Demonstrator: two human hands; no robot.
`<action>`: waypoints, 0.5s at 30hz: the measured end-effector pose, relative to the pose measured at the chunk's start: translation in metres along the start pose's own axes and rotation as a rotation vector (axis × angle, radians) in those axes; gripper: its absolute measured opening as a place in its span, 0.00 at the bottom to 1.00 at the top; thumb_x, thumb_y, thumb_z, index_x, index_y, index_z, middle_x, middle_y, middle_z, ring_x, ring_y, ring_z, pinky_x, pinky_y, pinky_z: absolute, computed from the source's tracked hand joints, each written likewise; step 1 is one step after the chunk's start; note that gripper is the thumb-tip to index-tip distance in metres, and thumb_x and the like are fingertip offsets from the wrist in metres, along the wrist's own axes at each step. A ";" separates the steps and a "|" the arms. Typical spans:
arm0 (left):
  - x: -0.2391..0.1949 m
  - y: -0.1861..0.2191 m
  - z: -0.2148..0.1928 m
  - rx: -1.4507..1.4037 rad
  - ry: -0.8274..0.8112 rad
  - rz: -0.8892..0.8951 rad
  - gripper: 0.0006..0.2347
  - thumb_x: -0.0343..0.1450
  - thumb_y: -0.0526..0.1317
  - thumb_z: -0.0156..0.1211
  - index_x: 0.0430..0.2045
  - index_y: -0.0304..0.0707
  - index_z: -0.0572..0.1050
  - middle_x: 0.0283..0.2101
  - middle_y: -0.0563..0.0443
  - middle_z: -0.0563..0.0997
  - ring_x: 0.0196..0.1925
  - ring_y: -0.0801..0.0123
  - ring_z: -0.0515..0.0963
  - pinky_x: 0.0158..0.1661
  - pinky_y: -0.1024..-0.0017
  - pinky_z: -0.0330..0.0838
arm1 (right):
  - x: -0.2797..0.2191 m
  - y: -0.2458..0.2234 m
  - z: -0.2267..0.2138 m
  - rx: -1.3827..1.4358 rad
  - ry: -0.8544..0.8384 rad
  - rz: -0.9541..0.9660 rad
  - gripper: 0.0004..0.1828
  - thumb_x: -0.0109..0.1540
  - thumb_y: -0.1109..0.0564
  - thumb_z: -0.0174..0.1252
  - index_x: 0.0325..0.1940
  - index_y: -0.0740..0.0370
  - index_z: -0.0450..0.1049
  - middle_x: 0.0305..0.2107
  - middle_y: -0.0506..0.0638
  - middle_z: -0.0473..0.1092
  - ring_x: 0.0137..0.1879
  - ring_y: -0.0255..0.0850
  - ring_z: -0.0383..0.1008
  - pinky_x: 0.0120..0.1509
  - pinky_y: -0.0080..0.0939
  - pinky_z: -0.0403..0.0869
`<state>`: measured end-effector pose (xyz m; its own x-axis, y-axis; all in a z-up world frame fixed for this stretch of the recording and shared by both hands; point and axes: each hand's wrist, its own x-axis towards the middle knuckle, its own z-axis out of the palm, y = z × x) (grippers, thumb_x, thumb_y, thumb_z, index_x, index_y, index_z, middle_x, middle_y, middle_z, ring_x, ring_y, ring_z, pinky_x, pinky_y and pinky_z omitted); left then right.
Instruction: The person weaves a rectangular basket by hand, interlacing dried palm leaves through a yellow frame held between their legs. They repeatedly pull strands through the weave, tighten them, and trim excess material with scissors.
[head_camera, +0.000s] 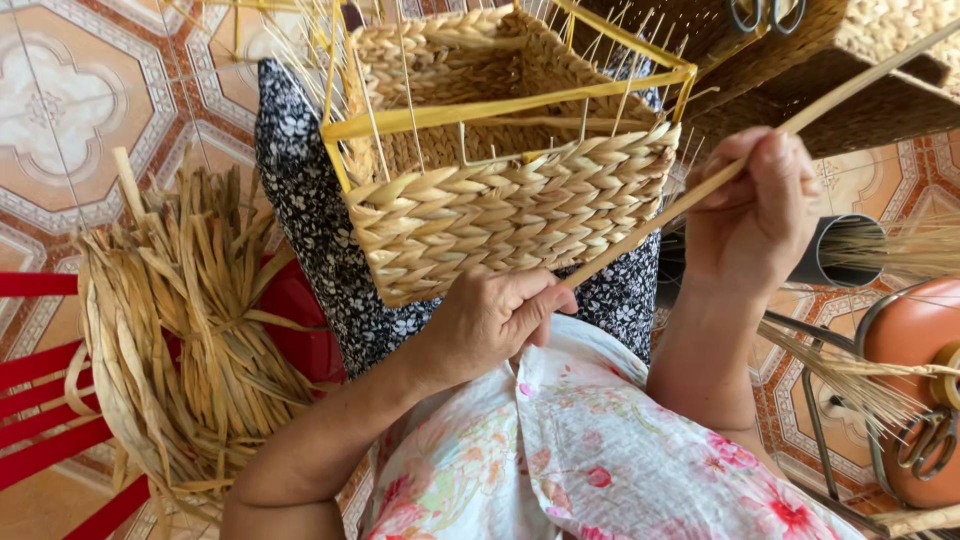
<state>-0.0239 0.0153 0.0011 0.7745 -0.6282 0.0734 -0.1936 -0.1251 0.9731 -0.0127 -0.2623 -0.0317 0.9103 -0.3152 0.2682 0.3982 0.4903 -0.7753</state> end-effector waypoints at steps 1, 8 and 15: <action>-0.003 -0.001 -0.001 -0.001 -0.003 0.000 0.11 0.78 0.40 0.54 0.31 0.34 0.81 0.19 0.53 0.82 0.19 0.77 0.82 0.22 0.76 0.75 | 0.002 0.001 -0.002 0.008 0.016 -0.002 0.15 0.79 0.61 0.54 0.43 0.74 0.77 0.30 0.62 0.76 0.30 0.40 0.77 0.38 0.38 0.77; -0.017 -0.007 -0.003 -0.120 -0.052 0.045 0.10 0.80 0.38 0.51 0.40 0.30 0.79 0.25 0.53 0.83 0.24 0.76 0.84 0.27 0.76 0.79 | 0.007 0.000 -0.003 0.068 0.074 0.016 0.13 0.80 0.60 0.52 0.45 0.72 0.74 0.35 0.61 0.76 0.36 0.44 0.79 0.43 0.44 0.79; -0.028 -0.016 -0.002 -0.145 -0.089 -0.212 0.12 0.75 0.40 0.57 0.48 0.33 0.78 0.26 0.48 0.85 0.24 0.72 0.86 0.25 0.75 0.82 | 0.022 -0.024 -0.010 0.275 0.116 0.108 0.09 0.73 0.60 0.47 0.49 0.66 0.72 0.30 0.55 0.75 0.29 0.37 0.75 0.33 0.35 0.75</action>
<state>-0.0415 0.0363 -0.0162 0.7314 -0.6655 -0.1490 0.0611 -0.1537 0.9862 -0.0028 -0.2889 -0.0131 0.9364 -0.3322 0.1135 0.3299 0.7222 -0.6080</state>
